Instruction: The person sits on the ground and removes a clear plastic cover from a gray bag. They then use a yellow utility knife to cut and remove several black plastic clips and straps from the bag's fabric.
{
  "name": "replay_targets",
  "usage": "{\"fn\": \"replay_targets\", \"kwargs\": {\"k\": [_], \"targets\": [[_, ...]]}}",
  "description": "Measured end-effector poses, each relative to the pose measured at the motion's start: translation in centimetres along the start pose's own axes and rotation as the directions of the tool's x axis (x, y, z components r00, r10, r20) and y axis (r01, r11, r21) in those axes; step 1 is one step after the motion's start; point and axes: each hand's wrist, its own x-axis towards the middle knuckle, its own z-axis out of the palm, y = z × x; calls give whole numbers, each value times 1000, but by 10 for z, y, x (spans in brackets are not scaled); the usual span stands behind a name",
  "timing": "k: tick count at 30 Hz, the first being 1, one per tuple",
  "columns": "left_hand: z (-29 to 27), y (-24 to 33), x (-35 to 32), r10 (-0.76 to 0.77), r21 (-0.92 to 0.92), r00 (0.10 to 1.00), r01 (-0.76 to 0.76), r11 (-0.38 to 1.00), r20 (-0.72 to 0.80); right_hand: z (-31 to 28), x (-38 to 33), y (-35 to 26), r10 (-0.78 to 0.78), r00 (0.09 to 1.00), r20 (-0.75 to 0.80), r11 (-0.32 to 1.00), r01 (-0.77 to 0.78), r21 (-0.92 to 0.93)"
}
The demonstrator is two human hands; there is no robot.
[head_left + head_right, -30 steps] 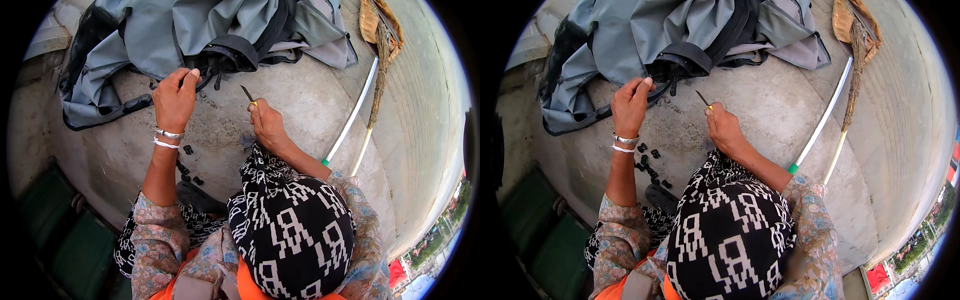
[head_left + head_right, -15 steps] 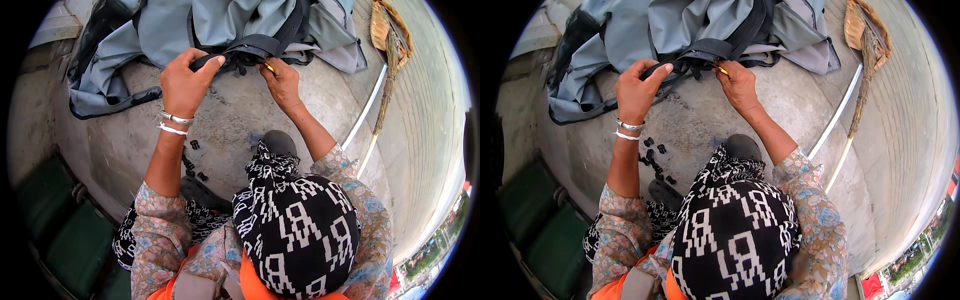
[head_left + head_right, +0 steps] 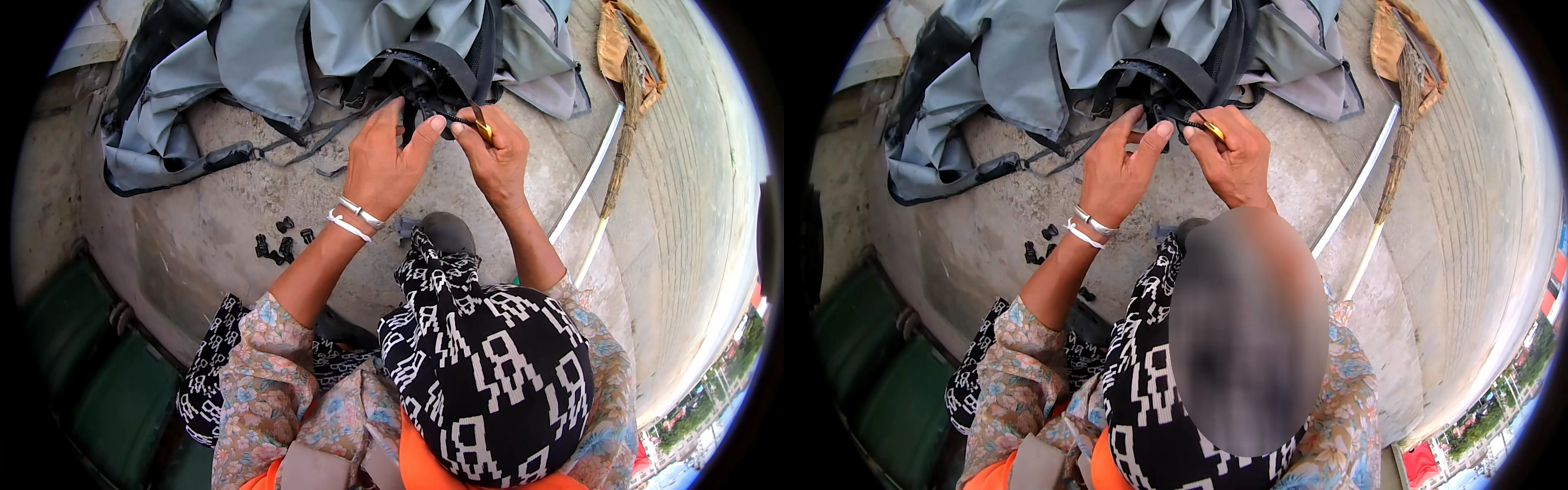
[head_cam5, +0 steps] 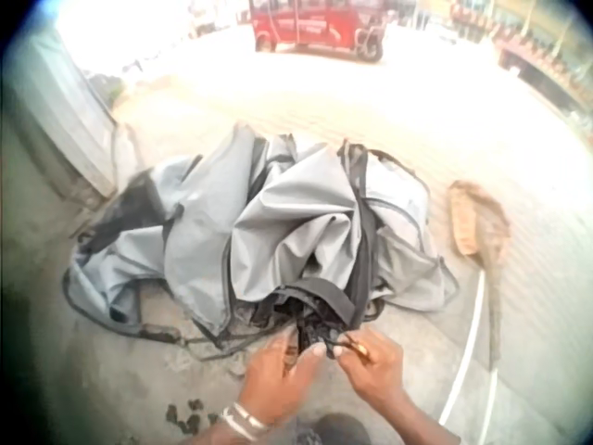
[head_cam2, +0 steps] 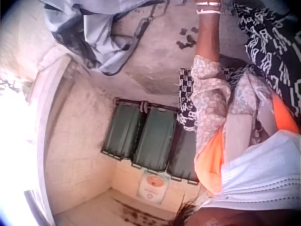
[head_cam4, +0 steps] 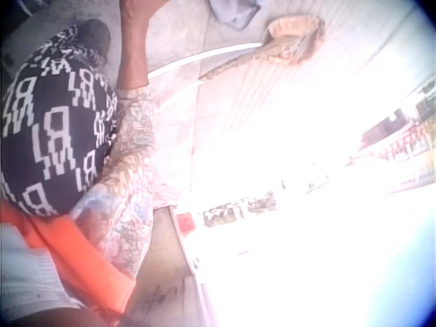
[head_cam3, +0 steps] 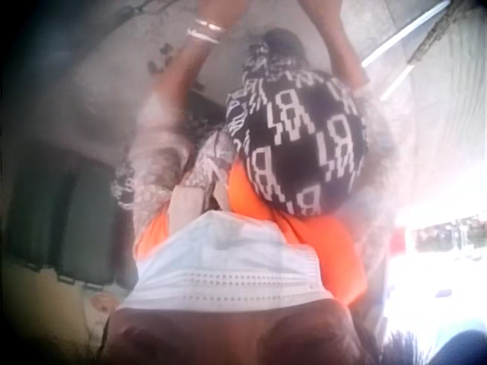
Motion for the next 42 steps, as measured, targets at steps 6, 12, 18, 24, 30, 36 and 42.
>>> {"fn": "replay_targets", "kwargs": {"k": [6, 12, 18, 24, 30, 36, 42], "targets": [[13, -14, 37, -214, -120, 941, 252, 960, 264, -8, -9, 12, -38, 999, 27, 991, 41, -128], [30, -42, 35, -330, -257, 754, 543, 799, 568, -5, -32, 31, 48, 995, -84, 986, -61, -155], [18, -25, 37, -455, -174, 593, 715, 677, 665, 7, -66, 14, 274, 962, 5, 959, -272, -78], [30, -41, 26, -414, -145, 726, 571, 808, 549, 30, -68, 13, 417, 897, 148, 908, -417, -33], [39, -41, 24, -377, -115, 811, 470, 875, 449, 39, -58, 14, 389, 916, 101, 921, -386, -54], [54, -52, 17, -314, -105, 898, 360, 927, 308, 49, -60, 21, 280, 959, 44, 955, -274, -111], [57, -39, 7, -355, -85, 914, 377, 922, 197, 55, -67, 33, 175, 985, 10, 969, -171, -179]]}}
